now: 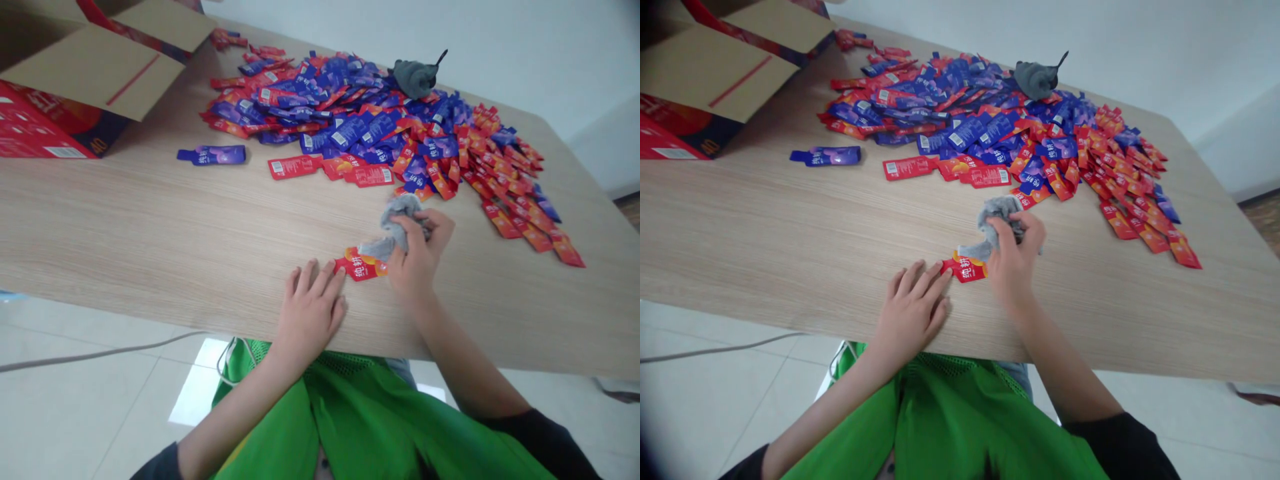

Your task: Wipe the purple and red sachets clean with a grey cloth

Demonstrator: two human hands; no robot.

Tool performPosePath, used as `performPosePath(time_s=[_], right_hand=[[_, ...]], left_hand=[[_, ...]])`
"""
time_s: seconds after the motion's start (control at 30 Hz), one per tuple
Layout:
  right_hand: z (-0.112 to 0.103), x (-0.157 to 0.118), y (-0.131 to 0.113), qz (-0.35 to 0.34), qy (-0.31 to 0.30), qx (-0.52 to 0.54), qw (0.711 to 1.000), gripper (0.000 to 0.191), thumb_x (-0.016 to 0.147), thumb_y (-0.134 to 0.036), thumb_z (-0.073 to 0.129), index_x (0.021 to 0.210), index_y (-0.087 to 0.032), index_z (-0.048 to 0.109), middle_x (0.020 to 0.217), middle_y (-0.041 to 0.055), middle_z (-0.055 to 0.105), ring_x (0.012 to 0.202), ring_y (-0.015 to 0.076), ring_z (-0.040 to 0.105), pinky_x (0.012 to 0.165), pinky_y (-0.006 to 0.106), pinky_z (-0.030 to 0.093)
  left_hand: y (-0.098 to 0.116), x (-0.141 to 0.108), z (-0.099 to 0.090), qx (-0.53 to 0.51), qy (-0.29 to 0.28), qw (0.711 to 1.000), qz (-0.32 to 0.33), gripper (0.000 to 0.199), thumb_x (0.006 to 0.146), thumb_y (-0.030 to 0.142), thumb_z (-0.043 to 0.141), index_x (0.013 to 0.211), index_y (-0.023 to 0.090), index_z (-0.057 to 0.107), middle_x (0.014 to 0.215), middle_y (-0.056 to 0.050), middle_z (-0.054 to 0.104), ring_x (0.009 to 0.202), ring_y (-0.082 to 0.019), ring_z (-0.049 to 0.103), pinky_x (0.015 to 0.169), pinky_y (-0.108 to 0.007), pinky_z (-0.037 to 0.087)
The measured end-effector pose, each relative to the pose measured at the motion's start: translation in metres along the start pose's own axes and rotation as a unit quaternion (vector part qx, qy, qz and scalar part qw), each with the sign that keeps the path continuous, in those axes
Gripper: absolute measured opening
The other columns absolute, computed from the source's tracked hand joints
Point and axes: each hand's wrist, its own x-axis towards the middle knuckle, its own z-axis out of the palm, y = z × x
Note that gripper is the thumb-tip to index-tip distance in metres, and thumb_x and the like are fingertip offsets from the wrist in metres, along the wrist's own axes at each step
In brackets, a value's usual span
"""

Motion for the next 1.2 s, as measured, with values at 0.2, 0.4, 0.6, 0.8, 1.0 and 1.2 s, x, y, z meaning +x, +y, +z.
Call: performPosePath(time_s=[0.2, 0.4, 0.6, 0.8, 1.0, 1.2], right_hand=[[0.000, -0.032, -0.002, -0.061, -0.252, -0.013, 0.966, 0.042, 0.094, -0.032, 0.051, 0.134, -0.020, 0.056, 0.143, 0.0177, 0.041, 0.133, 0.0357, 0.040, 0.106, 0.057, 0.036], [-0.015, -0.033, 0.004, -0.091, -0.320, 0.011, 0.943, 0.077, 0.084, -0.049, 0.064, 0.150, -0.018, 0.038, 0.153, 0.0209, 0.034, 0.140, 0.0399, 0.034, 0.108, 0.062, 0.032], [-0.013, -0.021, 0.037, -0.077, -0.251, 0.092, 0.960, 0.038, 0.091, -0.015, 0.046, 0.123, -0.021, 0.064, 0.122, 0.0127, 0.056, 0.118, 0.0272, 0.054, 0.104, 0.049, 0.043], [-0.012, -0.019, -0.006, -0.068, -0.193, 0.071, 0.976, 0.046, 0.093, -0.014, 0.047, 0.136, -0.024, 0.058, 0.121, 0.0114, 0.058, 0.106, 0.0251, 0.056, 0.095, 0.044, 0.048], [-0.003, -0.041, 0.003, -0.079, -0.265, -0.083, 0.957, 0.047, 0.089, -0.017, 0.054, 0.135, -0.022, 0.061, 0.136, 0.0140, 0.053, 0.106, 0.0312, 0.053, 0.092, 0.052, 0.048], [-0.028, -0.021, 0.056, -0.002, -0.172, -0.043, 0.984, 0.038, 0.088, -0.015, 0.048, 0.120, -0.019, 0.069, 0.128, 0.0161, 0.048, 0.115, 0.0302, 0.054, 0.099, 0.054, 0.048]], left_hand=[[0.001, 0.002, -0.001, -0.006, -0.010, 1.000, -0.003, 0.046, 0.099, 0.034, 0.045, 0.143, 0.025, 0.054, 0.153, -0.002, 0.051, 0.140, -0.035, 0.042, 0.114, -0.056, 0.034], [0.001, 0.002, -0.002, -0.010, -0.018, 1.000, -0.006, 0.046, 0.099, 0.035, 0.044, 0.143, 0.025, 0.054, 0.153, -0.003, 0.051, 0.141, -0.036, 0.041, 0.114, -0.057, 0.033], [0.000, 0.001, 0.000, -0.005, -0.016, 1.000, -0.005, 0.045, 0.100, 0.035, 0.043, 0.142, 0.025, 0.054, 0.153, -0.003, 0.051, 0.140, -0.036, 0.042, 0.113, -0.058, 0.034], [0.001, 0.002, -0.001, 0.004, -0.010, 1.000, 0.004, 0.044, 0.100, 0.034, 0.044, 0.140, 0.023, 0.056, 0.152, -0.004, 0.052, 0.139, -0.037, 0.043, 0.112, -0.058, 0.036], [0.000, 0.002, 0.000, 0.006, -0.010, 1.000, 0.005, 0.044, 0.100, 0.034, 0.042, 0.141, 0.024, 0.055, 0.152, -0.003, 0.053, 0.139, -0.037, 0.044, 0.112, -0.058, 0.036], [0.000, 0.002, 0.002, 0.005, -0.012, 1.000, 0.005, 0.045, 0.101, 0.035, 0.040, 0.142, 0.023, 0.054, 0.152, -0.003, 0.052, 0.139, -0.037, 0.043, 0.111, -0.060, 0.036]])
